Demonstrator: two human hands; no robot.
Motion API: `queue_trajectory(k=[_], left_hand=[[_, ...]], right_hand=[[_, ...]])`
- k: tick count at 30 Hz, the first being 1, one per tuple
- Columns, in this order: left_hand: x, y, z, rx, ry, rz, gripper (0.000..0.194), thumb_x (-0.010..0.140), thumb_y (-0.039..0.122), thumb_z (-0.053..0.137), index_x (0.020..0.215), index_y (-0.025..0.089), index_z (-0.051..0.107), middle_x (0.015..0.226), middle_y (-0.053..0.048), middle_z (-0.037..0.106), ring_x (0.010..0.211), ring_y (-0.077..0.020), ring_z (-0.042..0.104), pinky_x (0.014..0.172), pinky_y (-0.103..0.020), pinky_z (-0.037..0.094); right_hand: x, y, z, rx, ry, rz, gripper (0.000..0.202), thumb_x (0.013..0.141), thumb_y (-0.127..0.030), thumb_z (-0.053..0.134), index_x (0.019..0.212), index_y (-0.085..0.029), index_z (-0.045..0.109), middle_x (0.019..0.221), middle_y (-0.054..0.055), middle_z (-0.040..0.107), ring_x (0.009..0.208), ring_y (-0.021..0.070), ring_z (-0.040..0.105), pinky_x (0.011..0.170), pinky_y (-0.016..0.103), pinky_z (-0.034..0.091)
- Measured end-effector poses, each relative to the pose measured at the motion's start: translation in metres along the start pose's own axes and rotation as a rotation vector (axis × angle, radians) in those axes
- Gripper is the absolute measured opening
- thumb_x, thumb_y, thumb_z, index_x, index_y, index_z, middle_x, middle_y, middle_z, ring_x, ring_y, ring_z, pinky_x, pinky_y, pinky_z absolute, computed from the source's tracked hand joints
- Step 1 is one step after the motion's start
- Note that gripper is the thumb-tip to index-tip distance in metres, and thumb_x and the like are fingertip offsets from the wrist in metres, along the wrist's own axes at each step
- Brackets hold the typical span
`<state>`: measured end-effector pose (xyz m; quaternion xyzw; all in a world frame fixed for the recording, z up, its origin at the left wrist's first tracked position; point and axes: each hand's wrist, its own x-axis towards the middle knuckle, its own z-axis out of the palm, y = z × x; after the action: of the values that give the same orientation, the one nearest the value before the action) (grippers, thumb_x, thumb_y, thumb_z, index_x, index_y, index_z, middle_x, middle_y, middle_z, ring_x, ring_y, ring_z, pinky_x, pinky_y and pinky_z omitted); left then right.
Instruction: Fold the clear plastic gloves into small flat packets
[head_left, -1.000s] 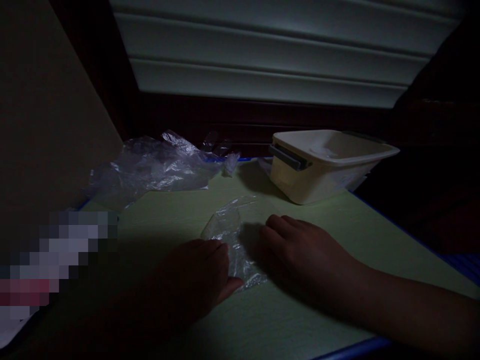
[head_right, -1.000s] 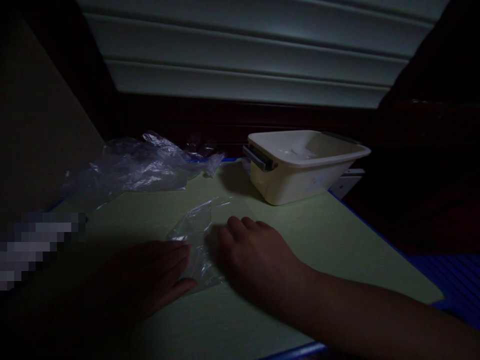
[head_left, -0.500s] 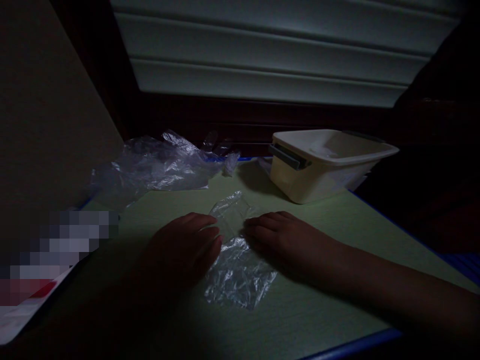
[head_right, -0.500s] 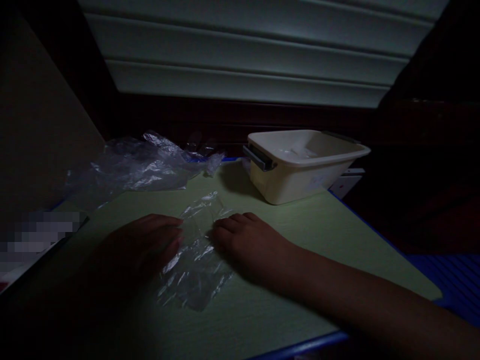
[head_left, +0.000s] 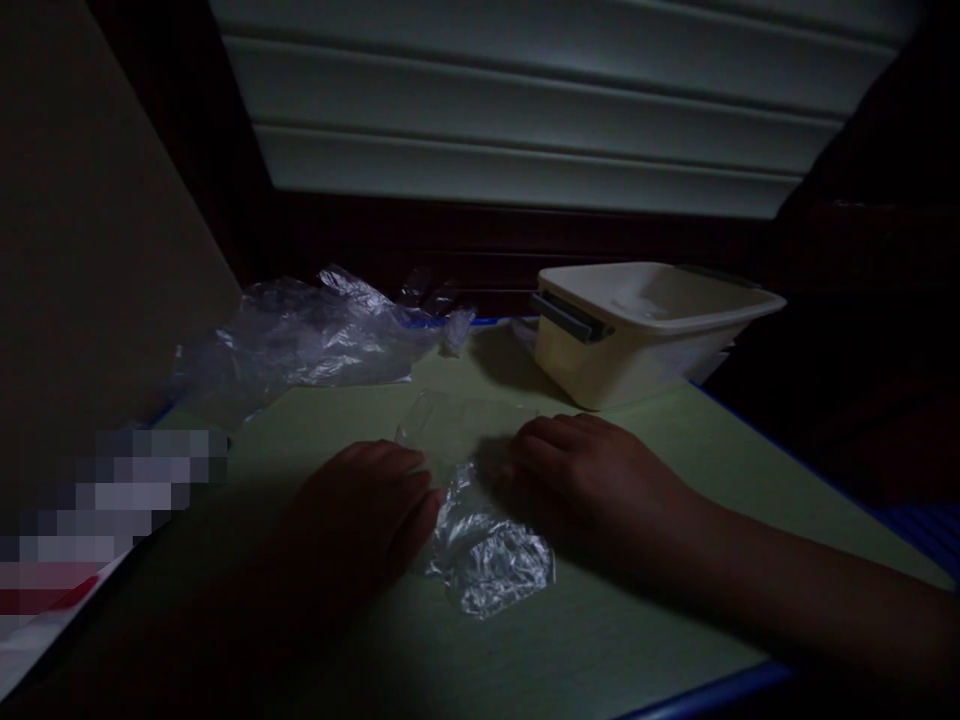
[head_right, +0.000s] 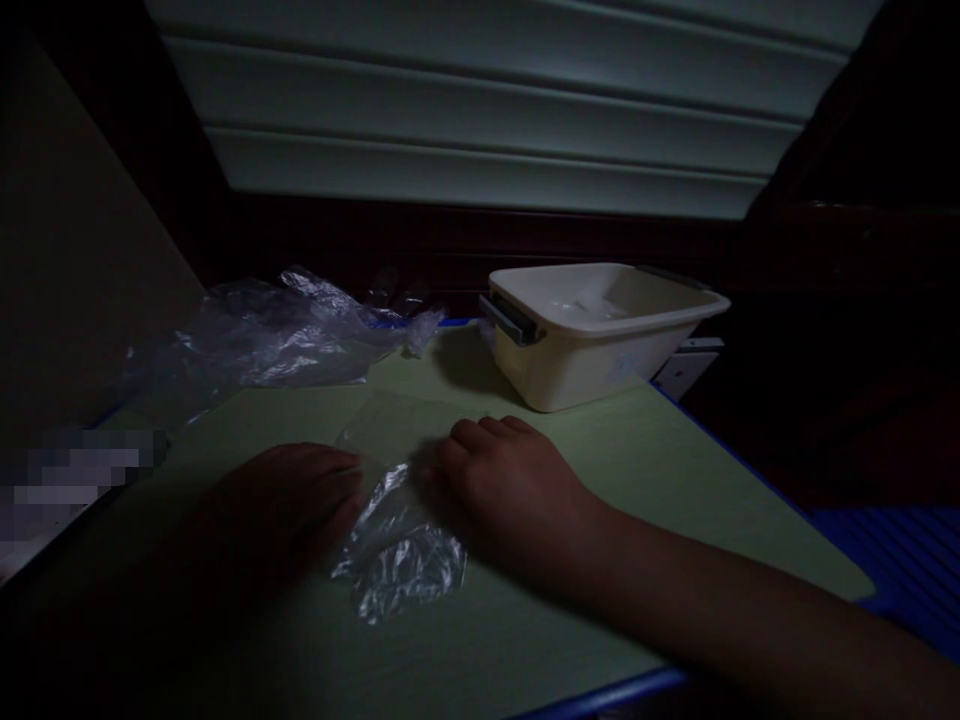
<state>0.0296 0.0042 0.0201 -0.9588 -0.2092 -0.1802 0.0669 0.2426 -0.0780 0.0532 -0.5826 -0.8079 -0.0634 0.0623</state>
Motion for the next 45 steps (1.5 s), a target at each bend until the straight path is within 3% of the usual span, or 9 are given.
queue_trajectory(k=[6, 11, 16, 18, 23, 30, 35, 38, 45], left_hand=[[-0.004, 0.012, -0.004, 0.121, 0.047, 0.049, 0.035, 0.094, 0.016, 0.037, 0.07, 0.016, 0.062, 0.066, -0.006, 0.061, 0.061, -0.0237, 0.059, 0.061, -0.041, 0.05], [-0.006, 0.018, -0.007, 0.216, 0.118, 0.104, 0.041, 0.097, 0.019, 0.033, 0.064, 0.019, 0.058, 0.056, -0.003, 0.057, 0.052, -0.0223, 0.055, 0.053, -0.037, 0.046], [-0.004, 0.011, -0.005, 0.172, 0.255, 0.118, 0.037, 0.098, 0.018, 0.033, 0.076, 0.015, 0.063, 0.081, -0.01, 0.068, 0.08, -0.0232, 0.065, 0.072, -0.036, 0.055], [-0.003, 0.007, -0.003, 0.136, 0.25, 0.095, 0.039, 0.098, 0.02, 0.031, 0.077, 0.014, 0.063, 0.09, -0.013, 0.069, 0.089, -0.0237, 0.065, 0.076, -0.035, 0.056], [-0.005, 0.006, 0.0, 0.082, 0.079, 0.042, 0.031, 0.094, 0.018, 0.038, 0.073, 0.015, 0.062, 0.082, -0.012, 0.068, 0.072, -0.0246, 0.066, 0.065, -0.039, 0.057], [-0.004, 0.013, -0.004, 0.127, 0.042, 0.063, 0.023, 0.088, 0.015, 0.047, 0.07, 0.015, 0.061, 0.074, -0.01, 0.066, 0.067, -0.0255, 0.064, 0.06, -0.041, 0.058], [-0.007, 0.014, -0.004, 0.117, 0.189, 0.094, 0.02, 0.091, 0.021, 0.046, 0.088, 0.011, 0.063, 0.101, -0.017, 0.068, 0.093, -0.03, 0.065, 0.075, -0.044, 0.059], [-0.011, 0.016, -0.001, 0.068, 0.246, 0.115, 0.02, 0.092, 0.026, 0.049, 0.097, 0.01, 0.061, 0.103, -0.017, 0.067, 0.097, -0.0299, 0.064, 0.078, -0.044, 0.059], [-0.008, 0.018, 0.002, 0.003, 0.191, 0.071, 0.021, 0.077, 0.026, 0.068, 0.091, 0.014, 0.058, 0.1, -0.014, 0.067, 0.091, -0.0287, 0.064, 0.074, -0.043, 0.059]], right_hand=[[-0.003, -0.003, -0.001, -0.015, 0.063, 0.008, 0.023, 0.094, -0.023, 0.049, 0.078, -0.015, 0.063, 0.07, 0.004, 0.058, 0.06, 0.0172, 0.054, 0.057, 0.029, 0.032], [-0.001, 0.0, -0.004, 0.019, -0.058, 0.084, 0.02, 0.094, -0.027, 0.053, 0.082, -0.014, 0.061, 0.074, 0.005, 0.059, 0.059, 0.015, 0.054, 0.053, 0.027, 0.03], [-0.001, 0.0, -0.011, 0.298, -0.266, 0.006, 0.03, 0.091, -0.044, 0.059, 0.086, -0.015, 0.06, 0.081, 0.004, 0.062, 0.062, 0.0143, 0.058, 0.053, 0.024, 0.036], [-0.002, 0.0, -0.01, 0.324, -0.301, -0.011, 0.031, 0.087, -0.045, 0.065, 0.088, -0.014, 0.06, 0.083, 0.005, 0.063, 0.064, 0.0158, 0.06, 0.055, 0.024, 0.039], [0.0, 0.0, -0.002, 0.207, -0.28, 0.042, 0.025, 0.086, -0.036, 0.068, 0.094, -0.013, 0.062, 0.088, 0.008, 0.064, 0.07, 0.0193, 0.063, 0.059, 0.027, 0.042], [0.001, 0.002, 0.001, 0.199, -0.252, 0.033, 0.025, 0.088, -0.038, 0.065, 0.095, -0.013, 0.061, 0.088, 0.008, 0.064, 0.071, 0.0194, 0.063, 0.059, 0.027, 0.042], [0.002, 0.003, 0.0, 0.216, -0.273, 0.038, 0.025, 0.088, -0.037, 0.064, 0.095, -0.014, 0.061, 0.088, 0.008, 0.064, 0.07, 0.0194, 0.063, 0.06, 0.028, 0.042], [0.002, 0.002, 0.001, 0.207, -0.262, 0.03, 0.023, 0.088, -0.036, 0.064, 0.095, -0.014, 0.061, 0.089, 0.008, 0.064, 0.071, 0.0198, 0.063, 0.061, 0.028, 0.043], [0.001, 0.001, 0.002, 0.171, -0.22, 0.015, 0.019, 0.087, -0.032, 0.065, 0.09, -0.014, 0.061, 0.083, 0.006, 0.063, 0.066, 0.0177, 0.061, 0.057, 0.027, 0.04]])
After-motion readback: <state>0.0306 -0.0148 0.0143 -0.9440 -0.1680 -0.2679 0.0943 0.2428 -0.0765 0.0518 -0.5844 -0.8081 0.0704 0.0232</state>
